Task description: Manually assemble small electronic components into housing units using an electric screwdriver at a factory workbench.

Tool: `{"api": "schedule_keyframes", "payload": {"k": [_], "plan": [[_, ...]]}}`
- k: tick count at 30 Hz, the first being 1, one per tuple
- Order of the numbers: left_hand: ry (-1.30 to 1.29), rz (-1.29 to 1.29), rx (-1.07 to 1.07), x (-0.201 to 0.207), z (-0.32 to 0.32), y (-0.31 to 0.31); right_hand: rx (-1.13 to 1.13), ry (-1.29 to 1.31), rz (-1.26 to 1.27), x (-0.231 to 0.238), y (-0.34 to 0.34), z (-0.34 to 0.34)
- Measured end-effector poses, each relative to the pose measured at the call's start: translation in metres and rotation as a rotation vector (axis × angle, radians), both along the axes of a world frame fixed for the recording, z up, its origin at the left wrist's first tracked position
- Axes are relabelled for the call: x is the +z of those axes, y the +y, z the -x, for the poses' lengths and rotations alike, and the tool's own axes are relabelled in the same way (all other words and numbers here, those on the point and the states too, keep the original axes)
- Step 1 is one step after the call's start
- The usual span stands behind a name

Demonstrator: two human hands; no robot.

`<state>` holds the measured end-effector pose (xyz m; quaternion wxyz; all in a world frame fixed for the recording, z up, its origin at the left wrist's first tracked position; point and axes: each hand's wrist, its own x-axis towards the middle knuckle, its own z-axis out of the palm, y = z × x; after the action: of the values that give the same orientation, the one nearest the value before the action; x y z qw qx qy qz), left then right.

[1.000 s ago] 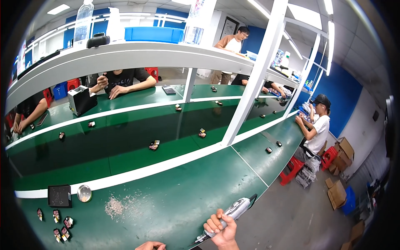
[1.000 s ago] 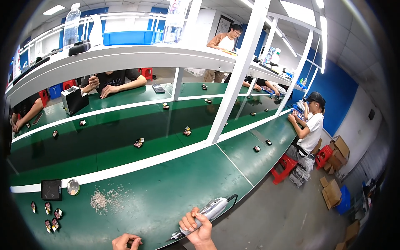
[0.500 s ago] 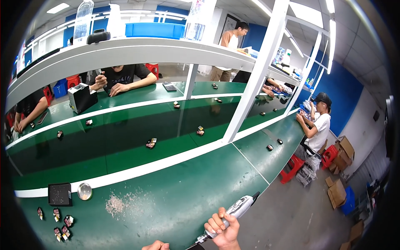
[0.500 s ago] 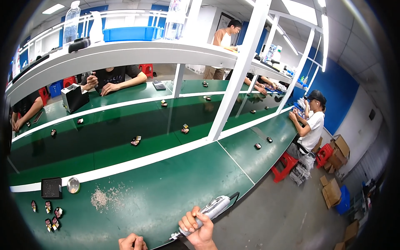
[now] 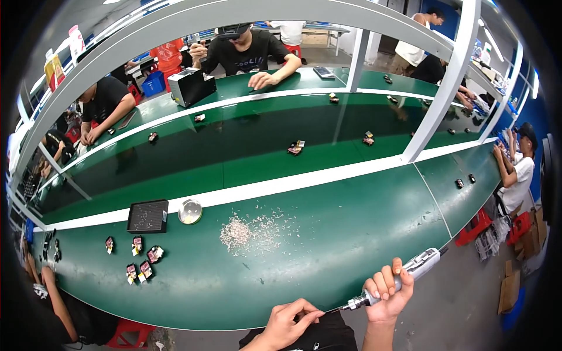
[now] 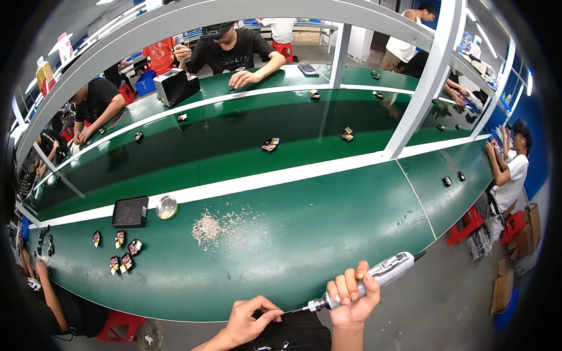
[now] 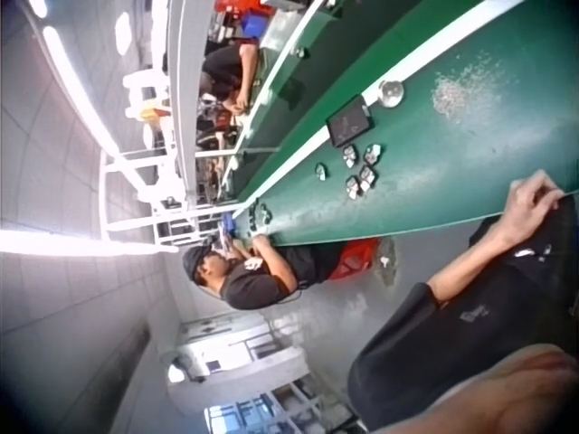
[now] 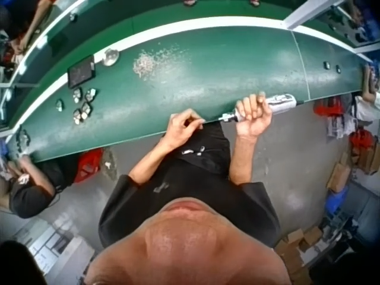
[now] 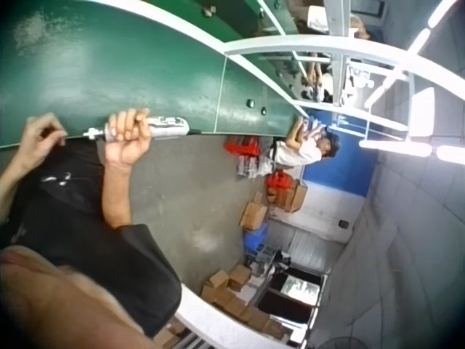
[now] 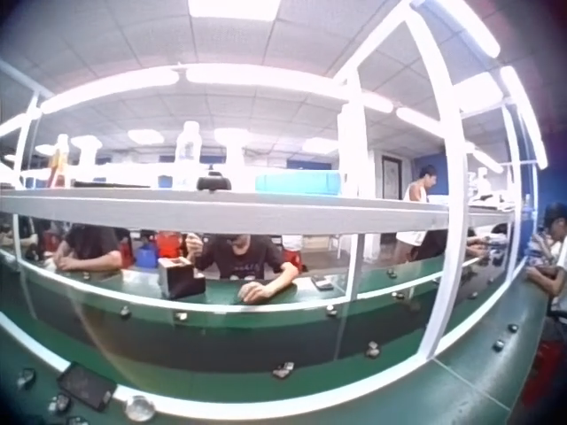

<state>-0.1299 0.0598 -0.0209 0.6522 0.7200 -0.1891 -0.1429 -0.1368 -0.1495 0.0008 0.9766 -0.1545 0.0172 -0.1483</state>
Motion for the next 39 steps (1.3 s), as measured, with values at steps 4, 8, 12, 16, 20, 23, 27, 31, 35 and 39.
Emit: {"api": "schedule_keyframes", "payload": {"k": [4, 8, 12, 16, 20, 23, 27, 31, 35, 39], "plan": [[0.165, 0.184, 0.005, -0.007, 0.007, -0.003, -0.096, 0.003, -0.03, 0.009, 0.015, -0.001], [0.284, 0.211, 0.031, -0.006, 0.009, -0.01, -0.138, 0.001, -0.005, 0.015, 0.022, -0.003], [0.27, 0.264, 0.029, 0.001, 0.011, -0.015, -0.153, -0.027, 0.042, 0.018, 0.025, -0.005], [0.303, 0.361, 0.066, -0.014, 0.017, -0.019, -0.171, 0.002, 0.003, 0.017, 0.025, -0.004], [0.335, 0.394, 0.02, -0.01, 0.011, -0.021, -0.168, 0.008, -0.011, 0.014, 0.024, -0.004], [0.35, 0.41, 0.006, -0.01, 0.01, -0.022, -0.169, 0.019, -0.012, 0.013, 0.024, -0.003], [0.228, 0.244, 0.071, 0.001, 0.01, -0.024, -0.158, -0.008, 0.049, 0.014, 0.023, -0.002], [-0.086, 0.075, 0.164, -0.002, 0.012, -0.028, -0.165, -0.007, 0.077, 0.014, 0.023, 0.001], [-0.205, 0.013, 0.214, -0.002, 0.012, -0.031, -0.201, 0.043, 0.051, 0.013, 0.023, 0.002], [-0.388, -0.031, 0.222, -0.003, 0.007, -0.032, -0.192, 0.055, 0.09, 0.016, 0.023, 0.002]]}}
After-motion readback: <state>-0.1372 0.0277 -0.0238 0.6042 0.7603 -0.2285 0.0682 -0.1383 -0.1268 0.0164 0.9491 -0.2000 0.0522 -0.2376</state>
